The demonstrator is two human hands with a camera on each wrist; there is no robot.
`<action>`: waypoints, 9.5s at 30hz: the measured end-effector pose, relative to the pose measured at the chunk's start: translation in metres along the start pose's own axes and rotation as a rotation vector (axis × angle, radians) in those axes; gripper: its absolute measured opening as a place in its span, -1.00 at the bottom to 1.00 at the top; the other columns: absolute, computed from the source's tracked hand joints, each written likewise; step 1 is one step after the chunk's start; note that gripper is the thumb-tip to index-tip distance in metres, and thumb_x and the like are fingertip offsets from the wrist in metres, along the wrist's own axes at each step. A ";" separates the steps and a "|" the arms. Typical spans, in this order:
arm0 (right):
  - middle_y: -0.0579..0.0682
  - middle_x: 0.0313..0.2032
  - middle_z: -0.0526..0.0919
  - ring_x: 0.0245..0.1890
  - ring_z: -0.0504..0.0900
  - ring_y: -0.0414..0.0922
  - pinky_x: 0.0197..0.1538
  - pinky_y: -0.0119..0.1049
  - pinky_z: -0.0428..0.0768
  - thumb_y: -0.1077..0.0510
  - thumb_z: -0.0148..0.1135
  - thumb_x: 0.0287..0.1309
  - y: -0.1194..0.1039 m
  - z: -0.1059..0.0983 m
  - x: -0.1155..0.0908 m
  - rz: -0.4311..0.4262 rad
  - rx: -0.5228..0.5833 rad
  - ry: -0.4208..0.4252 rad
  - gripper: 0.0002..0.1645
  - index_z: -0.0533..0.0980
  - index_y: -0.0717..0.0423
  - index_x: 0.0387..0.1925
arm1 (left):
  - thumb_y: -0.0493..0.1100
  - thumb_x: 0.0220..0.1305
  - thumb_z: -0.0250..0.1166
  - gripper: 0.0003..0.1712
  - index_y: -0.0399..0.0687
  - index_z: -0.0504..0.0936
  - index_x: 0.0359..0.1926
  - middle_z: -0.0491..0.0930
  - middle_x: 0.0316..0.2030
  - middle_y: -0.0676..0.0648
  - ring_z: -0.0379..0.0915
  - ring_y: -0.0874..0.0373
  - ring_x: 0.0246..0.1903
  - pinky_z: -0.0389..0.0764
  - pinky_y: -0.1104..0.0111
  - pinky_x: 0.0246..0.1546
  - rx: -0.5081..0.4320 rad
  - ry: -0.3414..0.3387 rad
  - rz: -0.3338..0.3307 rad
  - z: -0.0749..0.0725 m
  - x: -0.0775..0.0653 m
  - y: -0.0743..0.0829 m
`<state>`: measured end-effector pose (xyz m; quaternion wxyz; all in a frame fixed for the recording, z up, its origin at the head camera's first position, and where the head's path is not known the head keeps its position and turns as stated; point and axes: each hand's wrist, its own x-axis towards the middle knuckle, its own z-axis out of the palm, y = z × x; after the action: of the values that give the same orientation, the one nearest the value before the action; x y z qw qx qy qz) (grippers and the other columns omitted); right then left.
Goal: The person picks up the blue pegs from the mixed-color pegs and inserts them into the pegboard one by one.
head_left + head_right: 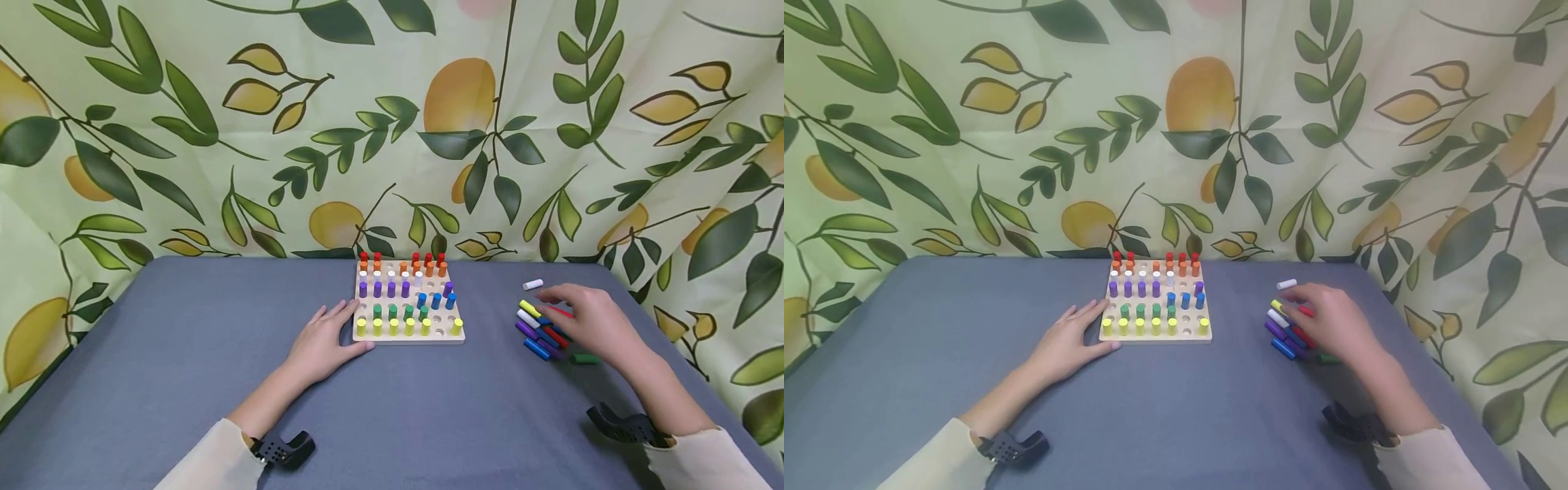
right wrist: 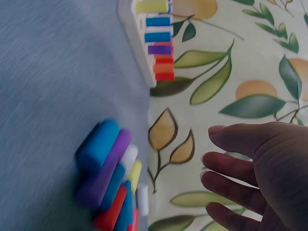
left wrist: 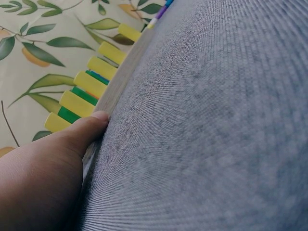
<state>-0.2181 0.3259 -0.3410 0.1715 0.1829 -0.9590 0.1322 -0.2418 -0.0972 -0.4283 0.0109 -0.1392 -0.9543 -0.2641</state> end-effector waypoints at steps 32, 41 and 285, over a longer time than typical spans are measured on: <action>0.00 -0.32 0.78 -0.32 0.66 -0.11 -0.31 -0.16 0.60 0.19 0.41 0.15 0.049 0.022 -0.031 0.130 -0.035 -0.174 -0.81 0.73 0.12 -0.17 | 0.32 0.17 0.41 0.00 -0.02 0.32 0.51 0.35 0.45 -0.27 0.20 -0.24 0.49 0.16 -0.16 0.52 0.012 0.007 0.015 -0.003 -0.002 0.001; 0.01 -0.34 0.75 -0.38 0.56 -0.15 -0.34 -0.25 0.52 0.22 0.40 0.14 0.052 0.025 -0.034 0.124 -0.041 -0.177 -0.80 0.72 0.15 -0.17 | 0.31 0.18 0.40 0.00 -0.04 0.32 0.50 0.34 0.45 -0.28 0.19 -0.25 0.49 0.16 -0.17 0.52 0.014 0.005 0.013 -0.003 -0.002 0.003; -0.02 -0.23 0.81 -0.18 0.76 -0.02 -0.05 0.11 0.70 0.20 0.37 0.24 -0.001 -0.005 0.035 -0.008 0.091 -0.189 -0.85 0.72 0.07 -0.15 | 0.34 0.18 0.39 0.01 -0.02 0.30 0.51 0.32 0.47 -0.26 0.14 -0.28 0.51 0.14 -0.19 0.52 0.002 -0.015 -0.004 -0.004 -0.001 0.002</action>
<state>-0.2468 0.3156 -0.3231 0.0726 0.2061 -0.9631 0.1568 -0.2404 -0.0981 -0.4244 0.0035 -0.1393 -0.9550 -0.2618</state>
